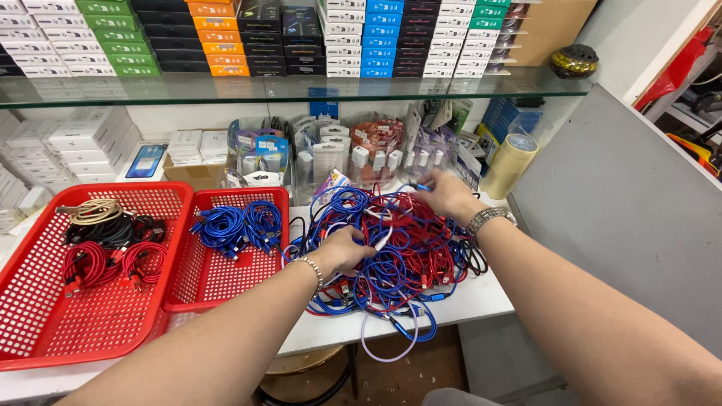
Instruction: The person untangles and coils various colored USB cables from a large pile on a table. They separate the cables by color and place the coiled bundles into two red plastic baskets. The process involves handling red, blue, white, and black cables.
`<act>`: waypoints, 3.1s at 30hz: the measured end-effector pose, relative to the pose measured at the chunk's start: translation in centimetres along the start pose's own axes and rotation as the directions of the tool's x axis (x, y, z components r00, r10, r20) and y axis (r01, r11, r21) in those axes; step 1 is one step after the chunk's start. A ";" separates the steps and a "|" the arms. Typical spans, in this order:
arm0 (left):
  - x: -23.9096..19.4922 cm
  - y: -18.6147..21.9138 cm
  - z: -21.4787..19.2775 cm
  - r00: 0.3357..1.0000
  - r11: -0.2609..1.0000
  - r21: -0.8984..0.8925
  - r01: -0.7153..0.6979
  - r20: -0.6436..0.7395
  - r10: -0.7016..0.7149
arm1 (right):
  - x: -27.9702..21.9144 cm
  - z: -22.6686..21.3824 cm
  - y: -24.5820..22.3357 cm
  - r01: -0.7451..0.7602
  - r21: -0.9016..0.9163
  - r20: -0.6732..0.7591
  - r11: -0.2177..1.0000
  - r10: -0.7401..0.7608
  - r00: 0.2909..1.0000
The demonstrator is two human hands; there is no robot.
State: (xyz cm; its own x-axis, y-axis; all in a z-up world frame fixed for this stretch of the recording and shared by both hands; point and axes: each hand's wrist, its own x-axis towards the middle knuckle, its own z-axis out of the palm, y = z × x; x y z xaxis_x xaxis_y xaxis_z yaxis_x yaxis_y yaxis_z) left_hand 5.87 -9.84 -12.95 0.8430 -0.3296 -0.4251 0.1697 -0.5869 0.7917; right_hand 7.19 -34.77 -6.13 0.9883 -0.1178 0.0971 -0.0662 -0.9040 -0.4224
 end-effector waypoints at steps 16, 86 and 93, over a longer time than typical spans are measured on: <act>0.6 -2.0 0.6 0.994 0.996 0.024 -0.086 -0.060 0.087 | -12.3 6.2 -5.9 -0.048 -0.047 0.038 0.998 0.049 0.998; -5.3 1.3 -16.3 0.965 0.837 -0.482 -0.259 -0.092 0.246 | -8.7 -4.3 -6.8 -0.477 0.657 0.682 0.584 -0.191 0.706; -2.5 0.0 -16.4 0.910 0.463 -0.832 -0.305 -0.398 -0.117 | -10.7 -5.1 -5.1 -0.583 0.677 0.699 0.449 -0.144 0.701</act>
State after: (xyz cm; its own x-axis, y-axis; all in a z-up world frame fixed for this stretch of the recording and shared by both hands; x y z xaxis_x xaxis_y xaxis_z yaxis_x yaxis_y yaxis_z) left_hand 12.11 3.17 -4.68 0.9504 0.0632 -0.3045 0.2466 0.4438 0.8615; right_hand -3.77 -30.94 -0.44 0.7982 0.3348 -0.5008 -0.5127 -0.0589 -0.8566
